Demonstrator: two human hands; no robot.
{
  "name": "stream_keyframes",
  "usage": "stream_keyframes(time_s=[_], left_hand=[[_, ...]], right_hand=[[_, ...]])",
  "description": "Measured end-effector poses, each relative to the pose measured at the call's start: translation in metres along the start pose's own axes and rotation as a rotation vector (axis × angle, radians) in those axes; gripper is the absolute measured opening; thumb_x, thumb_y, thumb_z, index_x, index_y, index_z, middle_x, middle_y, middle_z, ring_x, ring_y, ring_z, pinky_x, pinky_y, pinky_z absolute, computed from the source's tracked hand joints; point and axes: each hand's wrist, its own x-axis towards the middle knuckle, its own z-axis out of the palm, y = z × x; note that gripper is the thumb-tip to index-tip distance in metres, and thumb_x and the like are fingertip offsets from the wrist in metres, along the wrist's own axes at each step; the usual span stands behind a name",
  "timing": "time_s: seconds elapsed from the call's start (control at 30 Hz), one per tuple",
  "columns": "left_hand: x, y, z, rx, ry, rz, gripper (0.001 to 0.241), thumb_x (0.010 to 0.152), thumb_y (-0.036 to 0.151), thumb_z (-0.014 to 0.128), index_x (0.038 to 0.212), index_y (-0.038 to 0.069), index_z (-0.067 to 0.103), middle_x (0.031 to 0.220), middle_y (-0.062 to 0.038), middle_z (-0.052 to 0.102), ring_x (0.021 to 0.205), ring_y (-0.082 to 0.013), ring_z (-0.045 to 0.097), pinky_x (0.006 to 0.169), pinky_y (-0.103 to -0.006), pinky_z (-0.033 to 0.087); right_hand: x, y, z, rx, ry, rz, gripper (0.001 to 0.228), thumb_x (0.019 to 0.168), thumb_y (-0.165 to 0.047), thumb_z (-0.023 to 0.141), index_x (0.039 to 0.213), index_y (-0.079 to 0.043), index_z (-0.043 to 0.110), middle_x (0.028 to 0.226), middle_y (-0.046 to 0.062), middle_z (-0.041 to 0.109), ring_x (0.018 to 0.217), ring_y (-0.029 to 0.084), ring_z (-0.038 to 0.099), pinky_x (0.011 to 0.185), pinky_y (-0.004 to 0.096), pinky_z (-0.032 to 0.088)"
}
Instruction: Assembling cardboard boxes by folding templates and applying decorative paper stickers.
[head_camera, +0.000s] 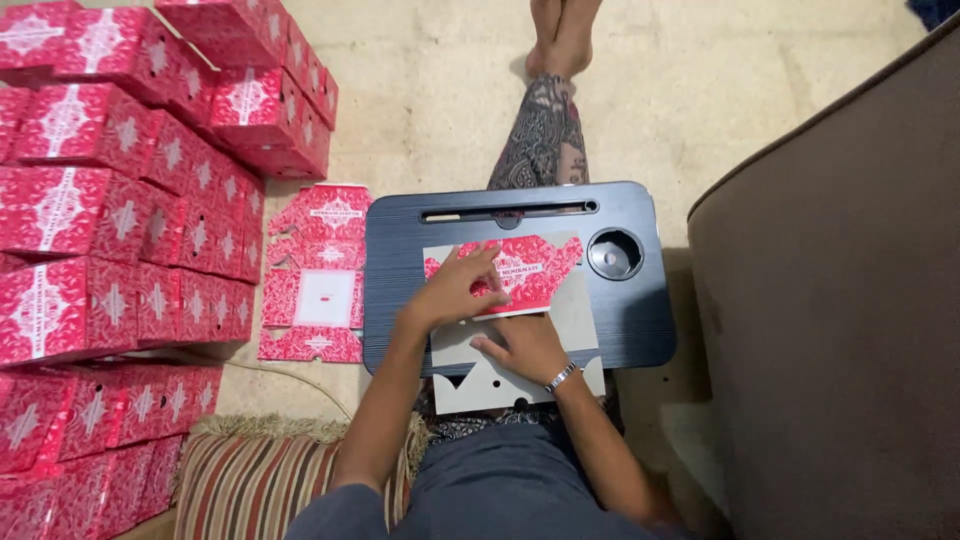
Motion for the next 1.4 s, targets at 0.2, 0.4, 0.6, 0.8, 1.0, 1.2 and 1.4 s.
stream_keyframes(time_s=[0.2,0.4,0.6,0.8,1.0,1.2,1.4], left_hand=[[0.002,-0.029,0.052,0.273,0.213,-0.108,0.071,0.097,0.051,0.061,0.152,0.010,0.042,0.156,-0.021,0.043,0.148,-0.0362,0.036,0.121,-0.0616,0.017],[-0.014,-0.011,0.066,0.412,0.120,-0.189,0.070,0.100,0.045,0.059,0.156,0.010,0.037,0.164,-0.017,0.032,0.155,-0.0319,0.024,0.117,-0.0712,-0.005],[-0.034,0.033,0.072,0.725,-0.014,-0.248,0.074,0.094,0.040,0.064,0.159,0.019,0.035,0.167,-0.003,0.031,0.158,-0.0203,0.011,0.121,-0.0669,-0.014],[-0.041,0.031,0.075,0.516,0.176,-0.216,0.065,0.090,0.034,0.069,0.150,0.015,0.051,0.154,-0.008,0.052,0.152,-0.0225,0.033,0.122,-0.0553,-0.015],[-0.030,-0.012,0.099,0.484,0.324,-0.129,0.070,0.096,0.036,0.061,0.158,0.014,0.036,0.165,-0.008,0.034,0.156,-0.0241,0.022,0.125,-0.0600,-0.008],[-0.035,-0.018,0.105,0.608,0.420,-0.205,0.072,0.098,0.037,0.059,0.159,0.010,0.034,0.169,-0.014,0.024,0.158,-0.0304,0.013,0.120,-0.0683,-0.005],[-0.040,0.002,0.098,0.626,0.371,-0.253,0.065,0.104,0.039,0.047,0.160,0.010,0.030,0.169,-0.010,0.023,0.158,-0.0275,0.013,0.120,-0.0680,-0.004]], right_hand=[[-0.023,-0.026,-0.027,0.092,-0.095,-0.037,0.044,0.100,-0.042,0.055,0.132,-0.013,0.062,0.127,0.022,0.067,0.119,0.039,0.063,0.104,0.055,0.040],[-0.063,-0.048,-0.076,0.626,-0.223,-0.335,0.042,0.100,-0.026,0.064,0.134,-0.002,0.063,0.129,0.028,0.067,0.123,0.046,0.061,0.104,0.059,0.045],[-0.009,-0.040,-0.054,0.445,0.316,-0.019,0.037,0.101,-0.031,0.064,0.133,-0.012,0.066,0.121,0.019,0.071,0.118,0.037,0.065,0.106,0.056,0.046],[0.017,-0.036,-0.005,0.348,0.262,0.070,0.056,0.106,-0.050,0.048,0.148,-0.014,0.054,0.151,0.015,0.052,0.148,0.033,0.038,0.122,0.064,0.001],[0.021,-0.035,0.006,0.209,0.408,0.104,0.064,0.103,-0.058,0.050,0.150,-0.014,0.049,0.157,0.024,0.040,0.149,0.040,0.034,0.123,0.062,0.014],[0.019,-0.031,0.011,0.176,0.367,0.127,0.070,0.103,-0.063,0.044,0.149,-0.010,0.049,0.154,0.022,0.047,0.149,0.039,0.035,0.124,0.058,0.011],[0.010,-0.033,0.000,0.107,0.245,0.183,0.081,0.102,-0.070,0.036,0.155,-0.009,0.042,0.163,0.014,0.037,0.155,0.030,0.024,0.126,0.055,0.005]])
